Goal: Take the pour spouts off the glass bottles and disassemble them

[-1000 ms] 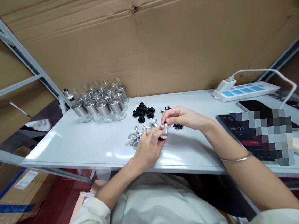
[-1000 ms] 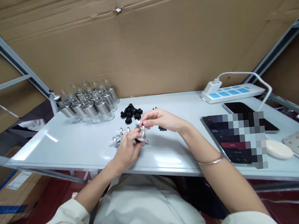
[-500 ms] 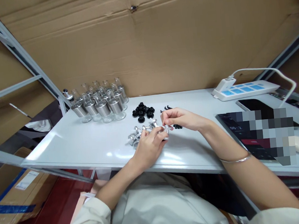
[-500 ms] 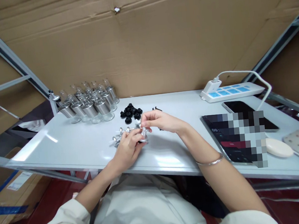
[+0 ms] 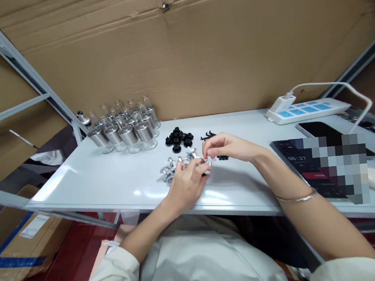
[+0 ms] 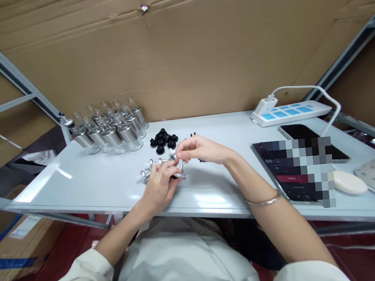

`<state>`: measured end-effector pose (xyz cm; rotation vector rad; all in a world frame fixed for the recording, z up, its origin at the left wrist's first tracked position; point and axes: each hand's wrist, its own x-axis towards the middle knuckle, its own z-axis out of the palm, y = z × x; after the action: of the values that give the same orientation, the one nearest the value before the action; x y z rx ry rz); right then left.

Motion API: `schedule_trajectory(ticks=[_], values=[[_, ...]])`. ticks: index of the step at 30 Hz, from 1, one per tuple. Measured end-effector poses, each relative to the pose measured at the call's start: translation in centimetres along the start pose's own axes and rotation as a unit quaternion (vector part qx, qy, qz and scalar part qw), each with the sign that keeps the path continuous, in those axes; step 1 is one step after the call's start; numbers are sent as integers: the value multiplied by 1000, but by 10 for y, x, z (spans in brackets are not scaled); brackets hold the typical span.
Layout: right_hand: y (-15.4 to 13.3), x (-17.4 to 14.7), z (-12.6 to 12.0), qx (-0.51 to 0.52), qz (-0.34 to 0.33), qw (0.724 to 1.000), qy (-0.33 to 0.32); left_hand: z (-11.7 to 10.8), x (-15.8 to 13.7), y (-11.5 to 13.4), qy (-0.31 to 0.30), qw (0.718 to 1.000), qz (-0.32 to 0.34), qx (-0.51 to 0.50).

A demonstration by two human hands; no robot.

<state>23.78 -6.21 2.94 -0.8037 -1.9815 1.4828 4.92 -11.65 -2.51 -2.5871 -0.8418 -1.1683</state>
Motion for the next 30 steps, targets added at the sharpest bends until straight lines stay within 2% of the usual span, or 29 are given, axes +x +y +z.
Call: schedule_trajectory(ticks=[5, 12, 18, 22, 30], values=[[0, 2, 5, -16, -9, 1000, 22, -2, 2, 2, -44, 999, -3, 25], [2, 4, 6, -90, 18, 996, 16, -3, 0, 1, -96, 995, -19, 6], [0, 2, 7, -82, 30, 996, -5, -4, 0, 2, -93, 995, -23, -13], [2, 3, 10, -56, 16, 997, -44, -5, 1, 2, -62, 997, -27, -43], [1, 1, 10, -91, 20, 995, -41, -2, -2, -1, -41, 999, 7, 26]])
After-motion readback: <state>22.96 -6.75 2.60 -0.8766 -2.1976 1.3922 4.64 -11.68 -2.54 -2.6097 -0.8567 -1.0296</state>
